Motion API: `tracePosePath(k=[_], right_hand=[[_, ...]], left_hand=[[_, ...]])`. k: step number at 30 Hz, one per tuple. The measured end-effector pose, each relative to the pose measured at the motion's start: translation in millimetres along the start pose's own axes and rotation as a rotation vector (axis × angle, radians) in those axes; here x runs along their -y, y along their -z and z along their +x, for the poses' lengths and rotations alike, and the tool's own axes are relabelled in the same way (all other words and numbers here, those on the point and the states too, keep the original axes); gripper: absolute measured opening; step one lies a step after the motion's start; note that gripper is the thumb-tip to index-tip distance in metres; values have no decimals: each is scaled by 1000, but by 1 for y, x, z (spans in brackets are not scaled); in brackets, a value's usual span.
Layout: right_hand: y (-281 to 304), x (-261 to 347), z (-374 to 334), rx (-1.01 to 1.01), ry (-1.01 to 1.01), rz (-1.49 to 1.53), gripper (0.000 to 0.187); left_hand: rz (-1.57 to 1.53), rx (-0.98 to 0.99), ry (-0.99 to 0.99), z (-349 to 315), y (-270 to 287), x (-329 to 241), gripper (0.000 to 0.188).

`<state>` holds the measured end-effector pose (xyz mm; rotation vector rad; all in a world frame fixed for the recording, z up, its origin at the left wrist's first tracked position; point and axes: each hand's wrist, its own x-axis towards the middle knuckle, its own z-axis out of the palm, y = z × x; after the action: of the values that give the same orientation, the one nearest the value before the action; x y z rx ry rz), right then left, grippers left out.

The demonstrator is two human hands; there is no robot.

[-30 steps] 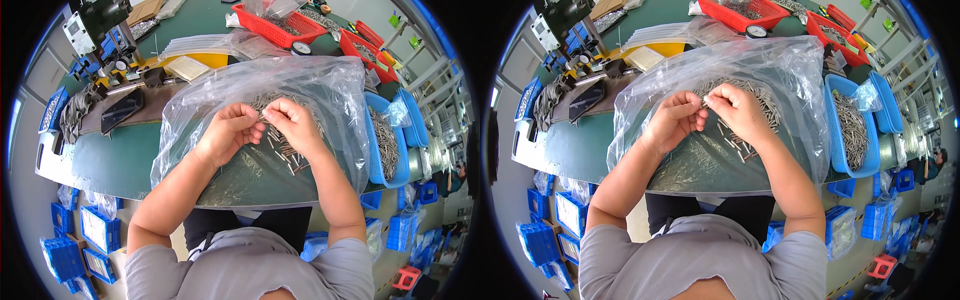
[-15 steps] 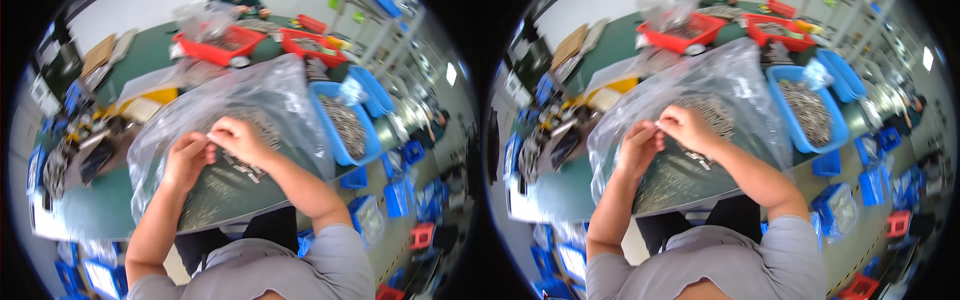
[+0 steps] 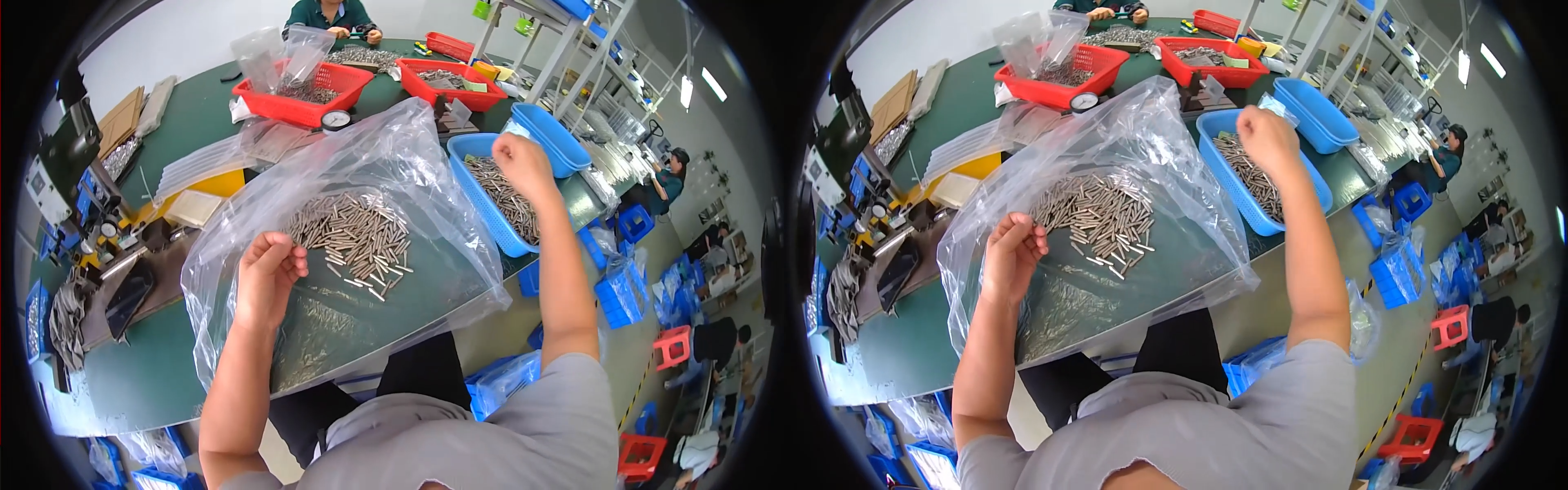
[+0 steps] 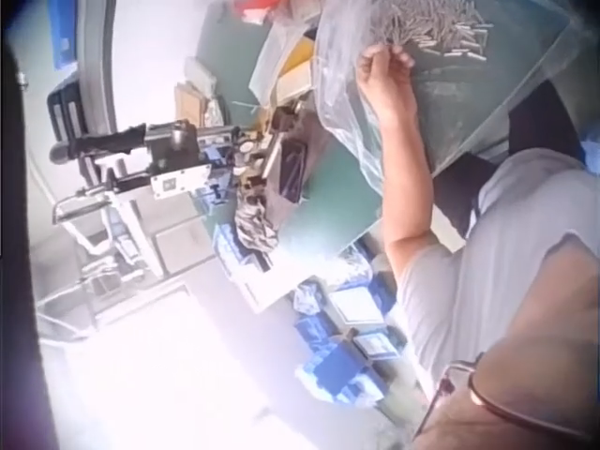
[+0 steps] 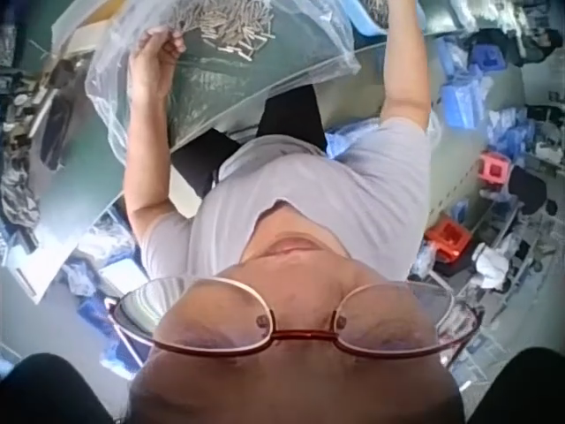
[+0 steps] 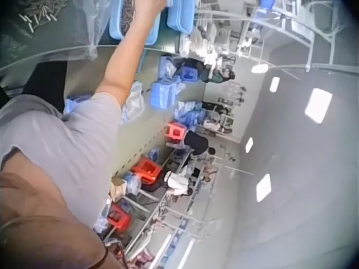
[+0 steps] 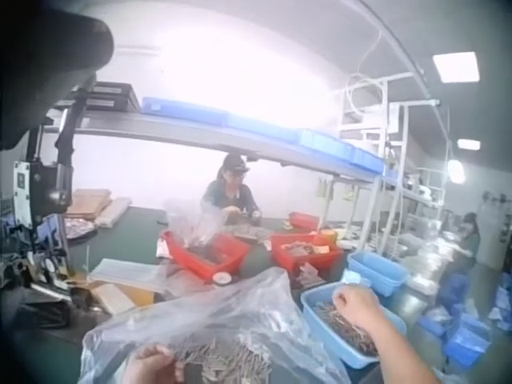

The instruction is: Inspecting and sorting small metal pins into different containers on a factory workbench.

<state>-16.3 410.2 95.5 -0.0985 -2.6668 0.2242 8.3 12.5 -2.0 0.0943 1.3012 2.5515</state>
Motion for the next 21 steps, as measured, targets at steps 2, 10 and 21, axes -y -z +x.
tracePosePath(k=[2,10,21], right_hand=[[-13,-40,-1,93,128,-1,11],[18,84,-42,40,210,236,17],[-51,141,-91,638,553,354,52]], left_hand=[[-4,-8,-1,1,0,-2,6],[-10,-18,-39,4,7,-3,5],[-30,-53,-60,3,7,-8,6]])
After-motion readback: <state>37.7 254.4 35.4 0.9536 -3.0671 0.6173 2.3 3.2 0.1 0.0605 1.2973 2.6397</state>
